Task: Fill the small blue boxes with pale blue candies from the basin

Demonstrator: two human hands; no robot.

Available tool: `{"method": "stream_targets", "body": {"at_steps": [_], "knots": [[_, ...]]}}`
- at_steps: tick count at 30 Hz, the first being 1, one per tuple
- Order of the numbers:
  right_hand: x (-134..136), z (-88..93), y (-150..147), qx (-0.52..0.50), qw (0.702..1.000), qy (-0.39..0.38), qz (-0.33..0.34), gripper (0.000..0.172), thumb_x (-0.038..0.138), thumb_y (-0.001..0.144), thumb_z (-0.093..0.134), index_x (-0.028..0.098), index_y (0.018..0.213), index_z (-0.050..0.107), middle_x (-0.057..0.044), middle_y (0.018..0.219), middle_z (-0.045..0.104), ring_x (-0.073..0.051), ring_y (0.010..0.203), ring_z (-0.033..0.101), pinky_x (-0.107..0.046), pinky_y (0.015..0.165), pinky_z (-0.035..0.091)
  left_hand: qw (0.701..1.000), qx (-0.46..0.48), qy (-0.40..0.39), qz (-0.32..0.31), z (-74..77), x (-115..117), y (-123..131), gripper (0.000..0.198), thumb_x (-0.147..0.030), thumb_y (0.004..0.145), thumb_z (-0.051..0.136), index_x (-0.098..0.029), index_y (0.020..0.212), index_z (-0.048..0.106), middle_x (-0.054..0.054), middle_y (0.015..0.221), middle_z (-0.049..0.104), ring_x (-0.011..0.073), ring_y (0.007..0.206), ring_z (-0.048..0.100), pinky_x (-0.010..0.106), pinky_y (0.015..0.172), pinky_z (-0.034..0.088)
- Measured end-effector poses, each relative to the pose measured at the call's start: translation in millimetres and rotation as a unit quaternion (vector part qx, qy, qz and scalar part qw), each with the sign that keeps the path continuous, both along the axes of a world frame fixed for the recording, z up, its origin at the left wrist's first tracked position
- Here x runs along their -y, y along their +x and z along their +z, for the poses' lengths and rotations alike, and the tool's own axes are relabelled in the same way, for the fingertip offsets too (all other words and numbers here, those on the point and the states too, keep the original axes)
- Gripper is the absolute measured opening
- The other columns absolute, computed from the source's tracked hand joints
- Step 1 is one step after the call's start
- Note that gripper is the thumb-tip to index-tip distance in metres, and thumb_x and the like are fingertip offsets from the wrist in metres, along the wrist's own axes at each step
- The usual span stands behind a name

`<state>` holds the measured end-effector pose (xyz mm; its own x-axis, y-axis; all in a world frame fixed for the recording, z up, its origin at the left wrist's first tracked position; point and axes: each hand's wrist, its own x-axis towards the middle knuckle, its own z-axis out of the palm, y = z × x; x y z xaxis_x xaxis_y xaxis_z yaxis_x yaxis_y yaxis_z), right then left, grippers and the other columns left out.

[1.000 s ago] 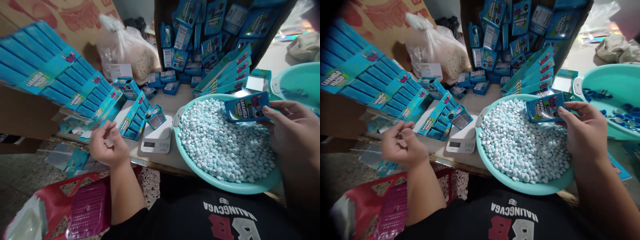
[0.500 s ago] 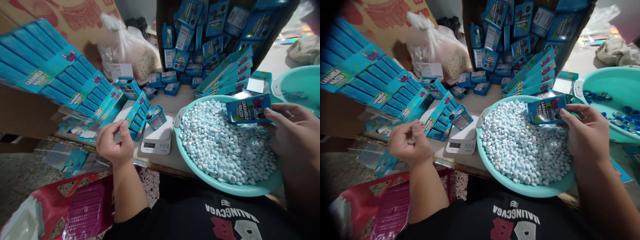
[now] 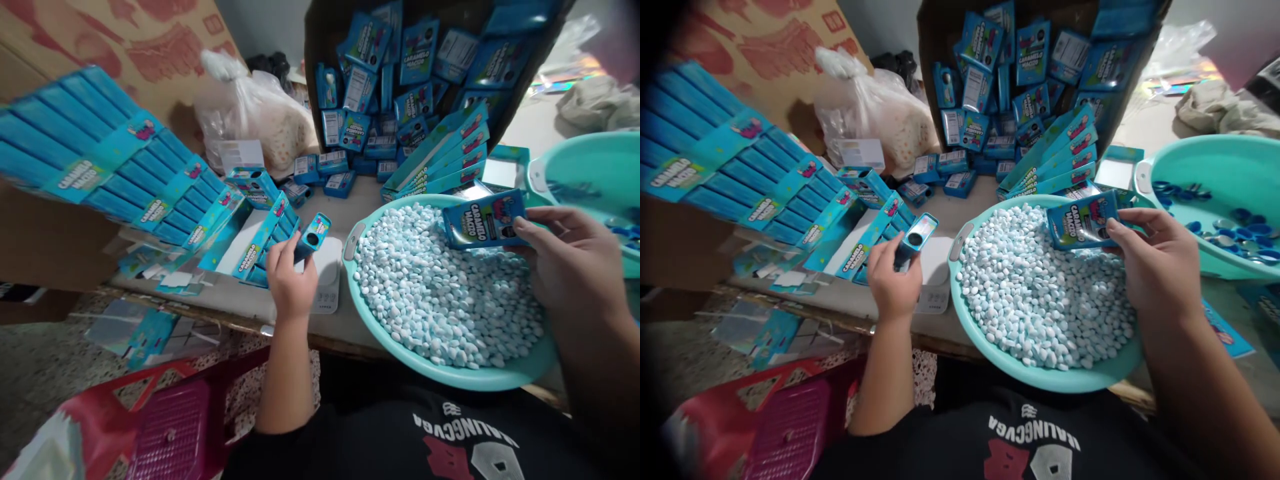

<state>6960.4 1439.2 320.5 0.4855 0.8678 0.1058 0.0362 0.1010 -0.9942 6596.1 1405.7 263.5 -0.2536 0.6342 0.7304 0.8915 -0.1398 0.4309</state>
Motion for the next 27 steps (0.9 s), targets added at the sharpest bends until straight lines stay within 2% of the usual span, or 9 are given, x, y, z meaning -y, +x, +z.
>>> {"method": "stream_targets", "body": {"at_steps": [2, 4, 5, 7, 12, 16, 21, 27], "knots": [[0, -0.5, 0, -0.001, 1.000, 0.002, 0.008, 0.038, 0.029, 0.054, 0.089, 0.018, 0.087, 0.073, 0.000, 0.081, 0.067, -0.011, 0.069, 0.065, -0.021, 0.056, 0.054, 0.992, -0.104, 0.052, -0.048, 18.2, 1, 5, 0.041, -0.014, 0.086, 0.067, -0.015, 0.127, 0.070, 0.014, 0.113, 0.070, 0.0250, 0.107, 0.067, 0.041, 0.099, 0.055], [0, -0.2, -1, -0.004, 1.000, 0.005, 0.015, 0.037, 0.030, 0.057, 0.089, 0.018, 0.087, 0.072, 0.001, 0.081, 0.068, -0.010, 0.068, 0.065, -0.019, 0.055, 0.054, 0.973, -0.178, 0.045, -0.138, 33.6, 2, 9, 0.046, -0.012, 0.090, 0.062, -0.016, 0.136, 0.065, 0.013, 0.116, 0.070, 0.0245, 0.109, 0.066, 0.041, 0.100, 0.055], [1, 0.2, -1, -0.007, 1.000, 0.005, 0.018, 0.037, 0.029, 0.057, 0.090, 0.018, 0.087, 0.072, 0.001, 0.080, 0.068, -0.010, 0.068, 0.066, -0.018, 0.054, 0.054, 0.964, -0.199, 0.038, -0.174, 38.2, 2, 11, 0.048, -0.011, 0.091, 0.061, -0.016, 0.138, 0.063, 0.013, 0.118, 0.070, 0.0249, 0.112, 0.065, 0.042, 0.102, 0.054], [2, 1.2, -2, -0.015, 1.000, 0.004, 0.021, 0.037, 0.027, 0.056, 0.090, 0.018, 0.087, 0.072, 0.001, 0.078, 0.068, -0.011, 0.068, 0.066, -0.018, 0.052, 0.054, 0.954, -0.213, 0.038, -0.210, 40.5, 0, 14, 0.050, -0.009, 0.091, 0.059, -0.017, 0.140, 0.061, 0.014, 0.121, 0.069, 0.0260, 0.117, 0.062, 0.045, 0.106, 0.052], [3, 1.4, 0, -0.007, 0.999, 0.002, 0.033, 0.034, 0.028, 0.062, 0.089, 0.017, 0.090, 0.072, 0.000, 0.080, 0.069, -0.011, 0.069, 0.066, -0.019, 0.054, 0.054, 0.950, -0.214, 0.051, -0.223, 31.0, -6, 20, 0.053, -0.003, 0.090, 0.061, -0.021, 0.140, 0.063, 0.012, 0.119, 0.070, 0.0256, 0.118, 0.061, 0.046, 0.107, 0.052], [2, -1.5, 3, -0.006, 0.999, 0.005, 0.036, 0.033, 0.028, 0.064, 0.089, 0.017, 0.090, 0.072, 0.000, 0.080, 0.069, -0.011, 0.068, 0.066, -0.019, 0.052, 0.054, 0.945, -0.219, 0.040, -0.238, 29.0, -11, 24, 0.052, -0.001, 0.089, 0.060, -0.017, 0.139, 0.062, 0.013, 0.122, 0.069, 0.0253, 0.118, 0.060, 0.045, 0.107, 0.051], [1, -5.2, 5, -0.003, 0.999, 0.021, 0.043, 0.030, 0.029, 0.067, 0.088, 0.018, 0.090, 0.073, 0.001, 0.079, 0.069, -0.010, 0.067, 0.066, -0.016, 0.051, 0.054, 0.960, -0.195, 0.038, -0.195, 24.7, -13, 24, 0.047, -0.004, 0.091, 0.057, -0.015, 0.136, 0.065, 0.014, 0.121, 0.070, 0.0251, 0.118, 0.061, 0.044, 0.108, 0.050], [2, -4.5, 3, -0.008, 0.999, 0.013, 0.038, 0.031, 0.030, 0.065, 0.089, 0.018, 0.089, 0.073, 0.001, 0.079, 0.069, -0.009, 0.068, 0.067, -0.015, 0.052, 0.056, 0.989, -0.101, 0.024, -0.107, 6.9, -7, 3, 0.042, -0.013, 0.088, 0.066, -0.014, 0.130, 0.070, 0.014, 0.118, 0.071, 0.0238, 0.111, 0.067, 0.038, 0.101, 0.054]]}}
